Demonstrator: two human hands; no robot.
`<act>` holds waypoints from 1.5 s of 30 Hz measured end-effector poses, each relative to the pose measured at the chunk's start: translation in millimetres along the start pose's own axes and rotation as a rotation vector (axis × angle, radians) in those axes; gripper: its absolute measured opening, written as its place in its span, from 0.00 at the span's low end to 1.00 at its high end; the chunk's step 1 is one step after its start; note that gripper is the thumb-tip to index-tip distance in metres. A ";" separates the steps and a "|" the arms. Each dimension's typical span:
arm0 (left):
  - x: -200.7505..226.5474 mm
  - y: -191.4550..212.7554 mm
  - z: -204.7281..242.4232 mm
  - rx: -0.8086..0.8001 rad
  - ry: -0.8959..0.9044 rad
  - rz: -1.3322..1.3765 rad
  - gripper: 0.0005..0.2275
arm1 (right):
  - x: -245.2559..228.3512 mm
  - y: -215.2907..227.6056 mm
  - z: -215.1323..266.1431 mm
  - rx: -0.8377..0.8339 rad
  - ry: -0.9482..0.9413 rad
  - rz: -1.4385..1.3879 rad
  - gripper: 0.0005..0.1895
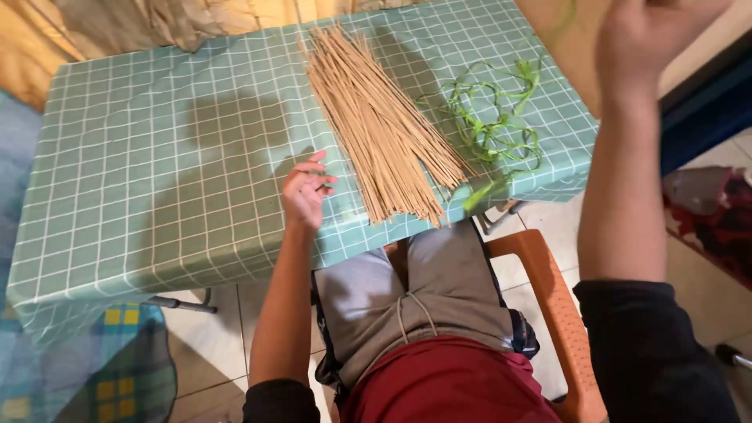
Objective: The person is assembling brooms by gathering thin wooden sticks and tying them together with green plastic strips.
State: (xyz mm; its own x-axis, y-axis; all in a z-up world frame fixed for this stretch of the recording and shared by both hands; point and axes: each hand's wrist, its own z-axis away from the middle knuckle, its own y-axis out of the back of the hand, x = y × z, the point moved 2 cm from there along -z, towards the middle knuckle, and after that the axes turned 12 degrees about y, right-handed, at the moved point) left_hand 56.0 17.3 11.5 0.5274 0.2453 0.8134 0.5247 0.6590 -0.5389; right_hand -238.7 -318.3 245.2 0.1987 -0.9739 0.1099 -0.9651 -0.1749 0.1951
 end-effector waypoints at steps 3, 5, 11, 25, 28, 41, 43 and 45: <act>-4.2 -1.3 -1.3 -0.003 -0.005 -0.037 0.10 | 10.2 -11.6 30.0 -0.119 -0.009 0.309 0.11; -5.4 -2.1 -1.1 -0.007 -0.008 -0.034 0.10 | 12.0 -19.4 53.3 -0.180 -0.013 0.458 0.15; -5.7 -2.1 -1.7 -0.010 -0.021 -0.029 0.11 | 38.8 -66.8 146.8 -0.828 -0.523 0.520 0.08; -5.4 0.3 -4.3 -0.015 -0.030 -0.002 0.10 | -35.6 -99.3 163.0 -0.966 -0.798 0.529 0.18; -6.0 -0.6 -1.3 -0.023 -0.032 0.004 0.10 | -43.6 -92.7 172.4 -0.944 -0.774 0.555 0.15; -4.9 -3.4 -1.7 -0.001 -0.013 0.002 0.10 | -144.2 -105.4 121.6 -0.966 -0.702 0.187 0.20; -7.9 -2.3 -2.5 0.022 -0.007 0.007 0.10 | -172.0 -107.9 102.5 -1.082 -0.756 0.089 0.29; -8.5 -2.8 -2.7 0.003 -0.029 0.015 0.09 | -182.2 -115.4 100.9 -1.256 -0.759 0.103 0.28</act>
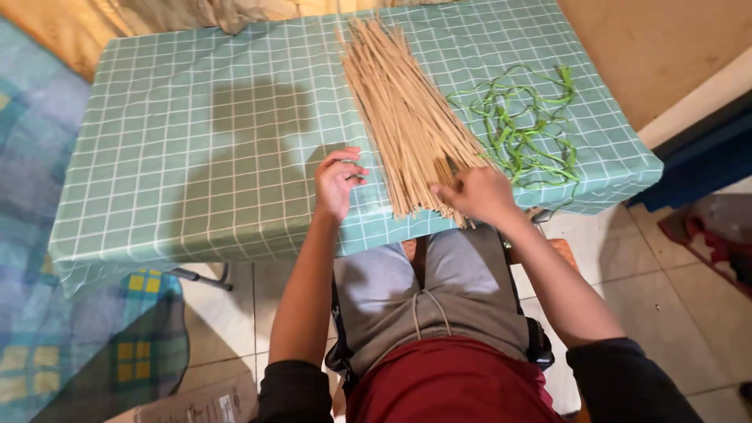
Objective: The person is assembling brooms by gathering thin wooden sticks and tying them together with green plastic strips.
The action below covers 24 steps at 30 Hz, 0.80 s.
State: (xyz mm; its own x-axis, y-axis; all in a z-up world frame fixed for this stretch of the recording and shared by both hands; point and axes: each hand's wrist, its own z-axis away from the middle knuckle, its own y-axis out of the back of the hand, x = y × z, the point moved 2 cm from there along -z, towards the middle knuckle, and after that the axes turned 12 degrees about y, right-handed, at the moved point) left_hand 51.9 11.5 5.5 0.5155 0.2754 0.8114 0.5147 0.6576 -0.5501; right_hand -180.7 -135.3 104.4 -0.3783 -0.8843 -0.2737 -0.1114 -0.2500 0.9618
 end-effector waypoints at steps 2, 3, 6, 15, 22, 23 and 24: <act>0.2 0.8 1.1 0.003 -0.007 -0.009 0.10 | 6.8 -16.8 -7.4 0.019 -0.010 -0.073 0.23; -1.1 -0.3 1.7 -0.003 -0.004 -0.018 0.10 | 11.5 -25.0 -9.4 0.038 -0.034 -0.144 0.18; -4.8 4.0 -4.8 -0.032 -0.010 -0.028 0.10 | 40.2 -60.0 -12.7 0.171 0.003 -0.394 0.11; -3.8 2.7 -2.9 -0.046 -0.028 -0.035 0.09 | 40.3 -64.1 -25.0 0.465 -0.070 -1.248 0.11; -19.7 3.5 -11.6 -0.042 -0.069 -0.074 0.08 | 24.8 -63.5 -9.8 0.438 0.096 -1.125 0.15; -17.8 -3.4 -6.5 -0.045 -0.049 -0.046 0.08 | 33.5 -76.6 -12.0 0.495 0.096 -1.118 0.14; -16.2 -10.4 -1.6 -0.048 -0.028 -0.018 0.08 | 42.5 -89.8 -14.1 0.552 0.097 -1.112 0.14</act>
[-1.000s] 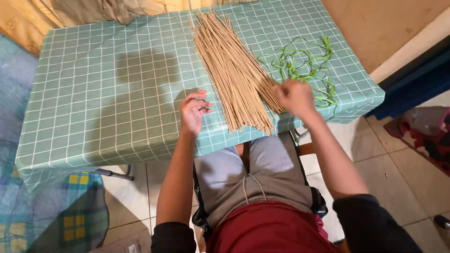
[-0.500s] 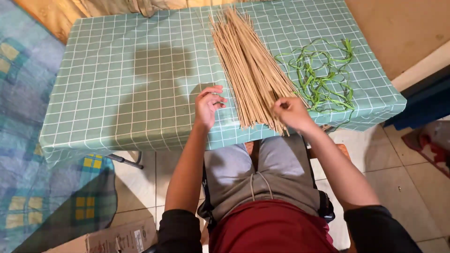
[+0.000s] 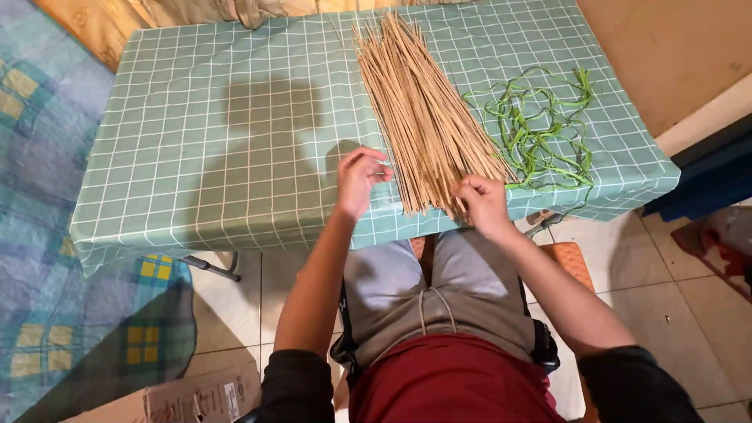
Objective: The person is assembling brooms by gathering thin wooden sticks and tying them together with green plastic strips.
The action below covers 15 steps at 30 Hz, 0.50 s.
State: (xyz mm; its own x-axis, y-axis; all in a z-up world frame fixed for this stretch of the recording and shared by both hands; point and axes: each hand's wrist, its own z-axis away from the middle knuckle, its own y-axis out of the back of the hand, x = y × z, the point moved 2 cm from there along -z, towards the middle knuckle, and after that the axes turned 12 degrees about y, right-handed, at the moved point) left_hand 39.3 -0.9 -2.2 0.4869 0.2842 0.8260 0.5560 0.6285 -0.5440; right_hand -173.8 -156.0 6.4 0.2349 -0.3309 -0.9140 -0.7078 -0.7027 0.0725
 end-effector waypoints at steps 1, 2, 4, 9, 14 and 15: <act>3.7 -8.2 6.1 0.004 0.002 0.001 0.08 | -6.0 -2.7 3.9 -0.003 -0.004 0.000 0.14; 6.0 -16.9 11.9 0.002 0.069 -0.085 0.09 | -13.8 -5.2 7.5 -0.002 0.089 0.011 0.15; 5.1 -31.1 19.8 -0.002 0.138 -0.173 0.11 | -16.2 -4.6 16.1 0.003 0.183 0.022 0.16; 14.0 -78.8 61.0 -0.042 0.354 -0.314 0.33 | -8.9 -0.2 43.6 -0.088 0.464 0.273 0.14; -15.4 -81.8 66.9 -0.090 0.317 -0.212 0.24 | 2.8 -8.2 72.5 -0.158 0.626 0.347 0.13; -21.0 -78.5 71.2 -0.114 0.304 -0.161 0.20 | 6.3 -10.1 79.7 -0.213 0.699 0.397 0.13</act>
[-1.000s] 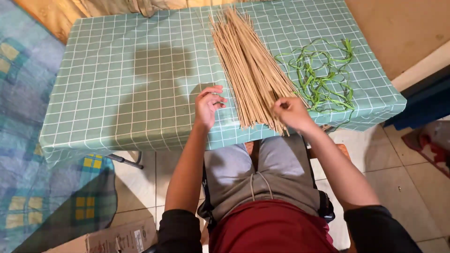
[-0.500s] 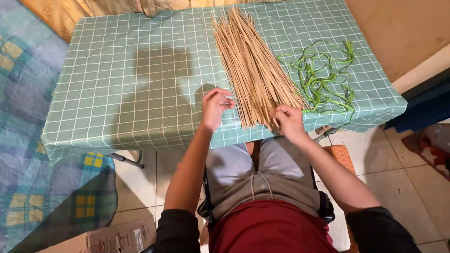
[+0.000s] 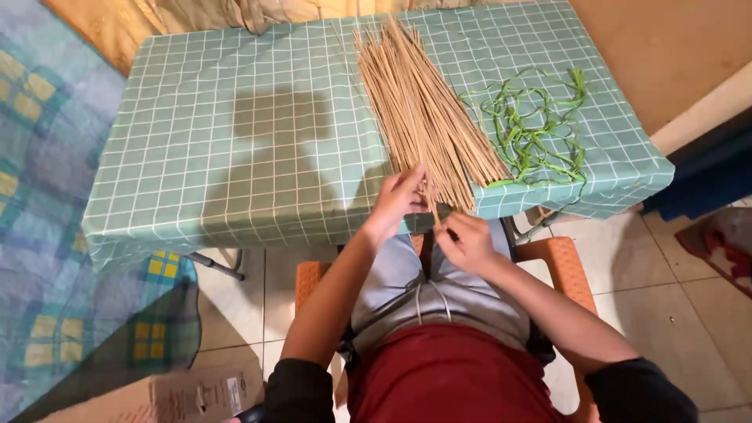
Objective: The person is assembling brooms by gathering thin wooden sticks and tying them together with green plastic strips.
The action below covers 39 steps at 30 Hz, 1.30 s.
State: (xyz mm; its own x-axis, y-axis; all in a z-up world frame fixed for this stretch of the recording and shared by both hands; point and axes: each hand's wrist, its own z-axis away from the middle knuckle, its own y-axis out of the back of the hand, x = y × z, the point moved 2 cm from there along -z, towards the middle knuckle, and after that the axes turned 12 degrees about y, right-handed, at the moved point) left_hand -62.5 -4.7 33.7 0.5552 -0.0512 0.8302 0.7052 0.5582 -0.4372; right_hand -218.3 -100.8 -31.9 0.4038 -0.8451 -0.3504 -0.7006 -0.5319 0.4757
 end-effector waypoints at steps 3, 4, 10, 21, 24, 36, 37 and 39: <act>-27.7 22.8 -13.8 -0.039 -0.012 0.053 0.15 | -3.5 -7.4 4.4 -0.028 0.010 -0.066 0.11; -27.0 23.2 -10.6 -0.038 -0.009 0.055 0.15 | -13.3 -3.7 -5.0 -0.031 0.007 -0.067 0.11; -17.2 20.3 -0.6 -0.100 -0.062 0.285 0.09 | -46.5 2.6 -40.9 -0.144 0.019 -0.056 0.07; -12.7 3.5 7.2 -0.245 -0.108 0.421 0.09 | -28.8 -16.9 -14.4 -0.130 -0.076 -0.258 0.04; -30.2 -7.4 1.0 -0.249 -0.074 0.375 0.11 | 9.2 -22.8 3.1 -0.134 -0.082 -0.184 0.05; -35.7 -13.1 2.1 -0.126 -0.055 0.355 0.20 | -16.3 -2.2 -21.9 -0.059 -0.079 -0.124 0.08; -34.3 -4.9 -3.8 -0.130 -0.061 0.356 0.20 | -19.7 3.9 -31.3 -0.060 -0.072 -0.120 0.08; -34.4 14.2 -14.4 -0.044 -0.026 0.257 0.20 | -29.1 15.0 -47.0 -0.013 -0.069 -0.034 0.08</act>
State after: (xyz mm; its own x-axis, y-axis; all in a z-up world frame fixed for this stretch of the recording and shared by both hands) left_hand -65.2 -6.9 -6.0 0.7077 0.1092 0.6980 0.5609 0.5140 -0.6490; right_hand -212.9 -86.7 23.3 0.3856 -0.8209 -0.4212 -0.6790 -0.5616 0.4728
